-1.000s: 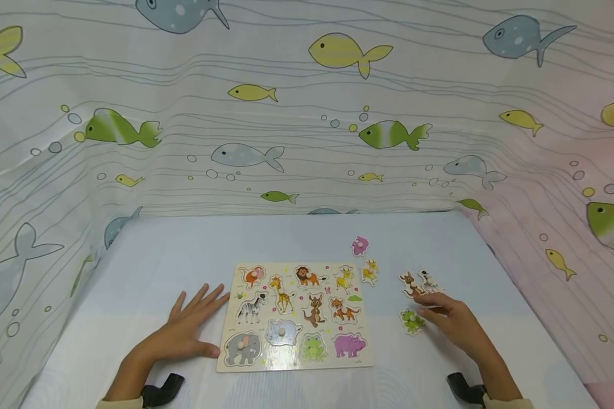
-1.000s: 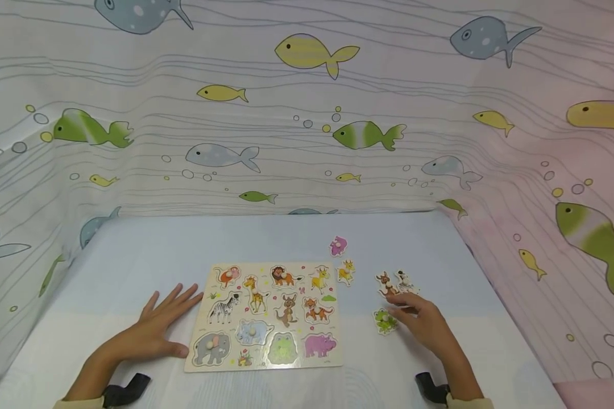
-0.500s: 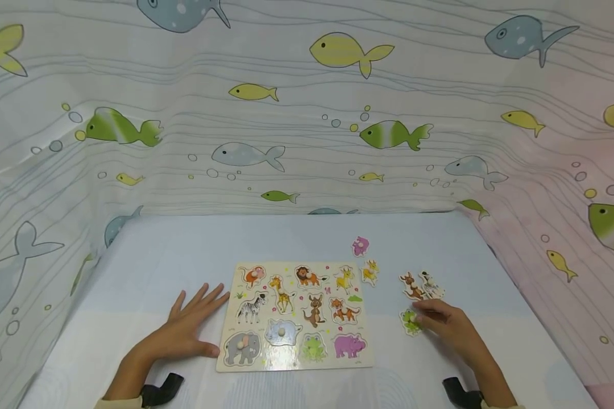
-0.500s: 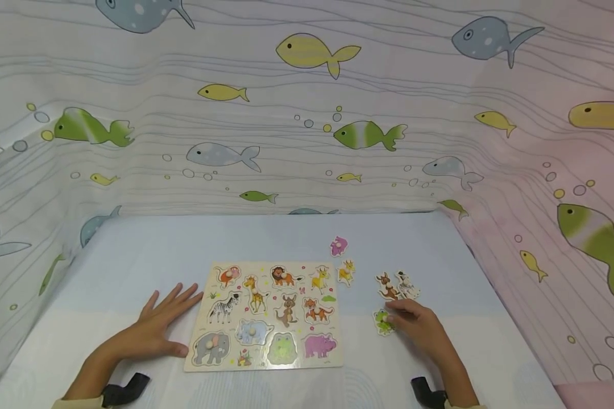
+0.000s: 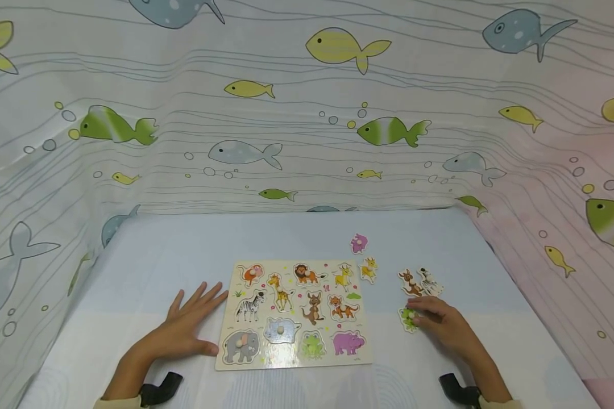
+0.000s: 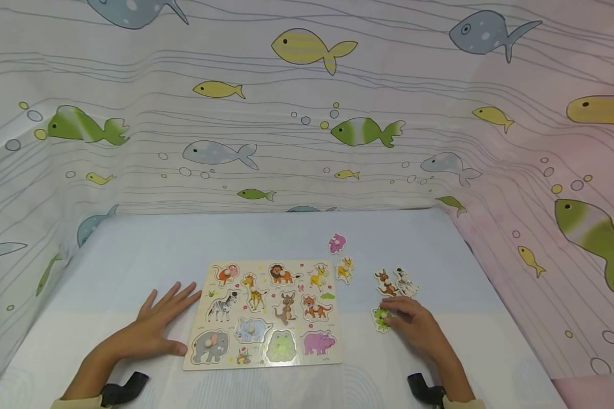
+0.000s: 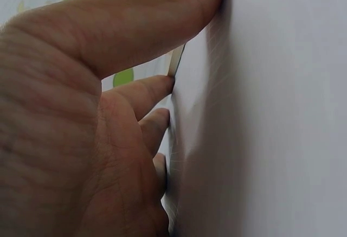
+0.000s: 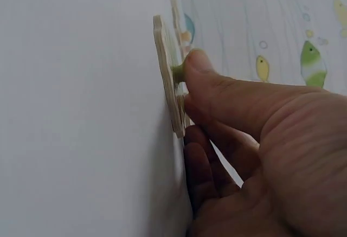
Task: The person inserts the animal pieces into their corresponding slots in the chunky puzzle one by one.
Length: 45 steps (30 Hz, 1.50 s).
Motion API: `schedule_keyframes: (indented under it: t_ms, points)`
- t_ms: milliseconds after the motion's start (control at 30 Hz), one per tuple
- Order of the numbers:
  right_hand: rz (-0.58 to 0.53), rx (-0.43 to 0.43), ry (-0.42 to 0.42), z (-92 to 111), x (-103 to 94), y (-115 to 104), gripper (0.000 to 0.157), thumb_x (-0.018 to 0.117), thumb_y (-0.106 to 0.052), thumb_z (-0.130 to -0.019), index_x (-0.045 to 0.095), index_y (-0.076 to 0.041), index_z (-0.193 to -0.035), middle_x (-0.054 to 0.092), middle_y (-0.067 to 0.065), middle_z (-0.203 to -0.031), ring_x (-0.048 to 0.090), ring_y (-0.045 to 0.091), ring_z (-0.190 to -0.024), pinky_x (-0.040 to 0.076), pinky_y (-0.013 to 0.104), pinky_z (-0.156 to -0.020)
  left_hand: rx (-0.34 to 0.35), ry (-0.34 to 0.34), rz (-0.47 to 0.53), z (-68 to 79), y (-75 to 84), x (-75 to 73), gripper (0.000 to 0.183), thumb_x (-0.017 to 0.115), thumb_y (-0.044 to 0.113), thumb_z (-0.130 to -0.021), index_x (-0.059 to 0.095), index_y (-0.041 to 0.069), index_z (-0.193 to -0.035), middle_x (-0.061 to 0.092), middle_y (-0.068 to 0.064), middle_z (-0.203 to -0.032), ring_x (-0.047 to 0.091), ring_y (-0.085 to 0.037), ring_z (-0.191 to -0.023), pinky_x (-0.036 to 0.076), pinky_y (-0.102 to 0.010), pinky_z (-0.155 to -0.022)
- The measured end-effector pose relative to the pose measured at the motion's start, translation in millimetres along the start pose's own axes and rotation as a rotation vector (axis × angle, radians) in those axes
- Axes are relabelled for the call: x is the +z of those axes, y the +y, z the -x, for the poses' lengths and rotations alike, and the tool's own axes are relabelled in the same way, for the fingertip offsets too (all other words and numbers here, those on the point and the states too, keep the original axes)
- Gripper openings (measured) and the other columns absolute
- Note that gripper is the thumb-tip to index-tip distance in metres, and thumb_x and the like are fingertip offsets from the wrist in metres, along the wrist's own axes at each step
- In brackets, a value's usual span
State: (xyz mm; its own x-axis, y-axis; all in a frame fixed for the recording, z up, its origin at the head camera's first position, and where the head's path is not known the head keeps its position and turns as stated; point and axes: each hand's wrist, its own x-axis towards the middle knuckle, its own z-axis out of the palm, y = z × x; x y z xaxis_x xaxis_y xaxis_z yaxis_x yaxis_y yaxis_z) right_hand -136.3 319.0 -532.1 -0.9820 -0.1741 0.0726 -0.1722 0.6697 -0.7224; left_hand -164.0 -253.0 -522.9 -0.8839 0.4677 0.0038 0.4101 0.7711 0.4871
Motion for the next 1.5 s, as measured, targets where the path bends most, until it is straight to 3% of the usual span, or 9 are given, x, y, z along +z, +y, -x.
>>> schedule_keyframes:
  t_ms: [167,333,700,833,967,1067,1167,1500]
  points:
    - [0.021,-0.060,0.013,-0.7,2.6,-0.4,0.029,0.069,-0.023,-0.083,0.068,-0.021,-0.111,0.059,-0.002,-0.123,0.042,-0.005,-0.117,0.034,0.003,-0.091,-0.009,-0.002,0.006,0.7,0.4,-0.5,0.107,0.072,0.065,-0.057,0.031,0.023,-0.146,0.023,-0.008,-0.155,0.010,-0.043,-0.142,-0.011,-0.061,-0.109]
    - [0.040,-0.060,0.013,1.2,3.5,-3.1,0.026,0.068,-0.024,-0.083,0.069,-0.023,-0.109,0.059,-0.005,-0.123,0.041,-0.008,-0.115,0.038,0.005,-0.088,-0.017,-0.005,0.011,2.1,0.1,0.3,0.108,0.071,0.067,-0.055,0.031,0.024,-0.146,0.023,-0.008,-0.155,0.009,-0.042,-0.142,-0.012,-0.061,-0.109]
    - [0.051,-0.114,0.108,2.2,7.7,-3.4,0.022,0.070,-0.018,-0.082,0.070,-0.020,-0.104,0.063,0.001,-0.114,0.049,0.000,-0.111,0.034,0.002,-0.088,0.004,0.010,0.019,4.3,3.1,1.4,0.106,0.074,0.062,-0.056,0.032,0.023,-0.146,0.024,-0.009,-0.154,0.011,-0.044,-0.141,-0.010,-0.062,-0.109]
    - [0.004,-0.130,0.139,2.8,7.6,-14.3,0.022,0.070,-0.012,-0.081,0.070,-0.016,-0.103,0.064,0.006,-0.113,0.052,0.002,-0.110,0.037,0.003,-0.086,0.005,0.009,0.021,4.6,2.4,2.8,0.106,0.073,0.063,-0.056,0.031,0.024,-0.146,0.024,-0.008,-0.155,0.010,-0.043,-0.142,-0.011,-0.061,-0.109]
    - [-0.021,-0.088,0.156,4.1,4.6,-31.5,0.021,0.069,-0.008,-0.081,0.070,-0.012,-0.102,0.064,0.011,-0.111,0.056,0.001,-0.099,0.045,0.009,-0.075,0.012,0.009,0.014,4.6,1.4,4.4,0.106,0.074,0.062,-0.057,0.031,0.024,-0.146,0.024,-0.008,-0.155,0.011,-0.044,-0.141,-0.011,-0.062,-0.109]
    - [-0.016,-0.038,0.160,2.3,4.5,-32.1,0.021,0.070,-0.014,-0.082,0.071,-0.015,-0.102,0.064,0.007,-0.112,0.056,-0.004,-0.093,0.048,0.013,-0.070,0.008,0.004,0.011,4.9,2.0,2.7,0.106,0.074,0.062,-0.057,0.031,0.023,-0.146,0.024,-0.009,-0.155,0.011,-0.044,-0.141,-0.010,-0.063,-0.108]
    - [-0.038,-0.014,0.157,-1.4,6.3,-28.1,0.020,0.070,-0.020,-0.082,0.071,-0.020,-0.103,0.063,0.002,-0.113,0.055,-0.007,-0.098,0.050,0.013,-0.073,0.004,0.002,0.010,4.6,2.9,-0.1,0.106,0.074,0.062,-0.057,0.031,0.023,-0.146,0.024,-0.009,-0.155,0.011,-0.044,-0.141,-0.009,-0.063,-0.108]
    - [-0.080,-0.048,0.114,-8.4,24.8,-59.4,0.018,0.070,-0.026,-0.082,0.071,-0.027,-0.099,0.062,-0.009,-0.106,0.057,0.001,-0.091,0.052,0.018,-0.072,-0.008,-0.002,0.008,2.1,3.1,-3.0,0.106,0.073,0.063,-0.056,0.032,0.023,-0.146,0.024,-0.009,-0.154,0.011,-0.044,-0.141,-0.008,-0.063,-0.108]
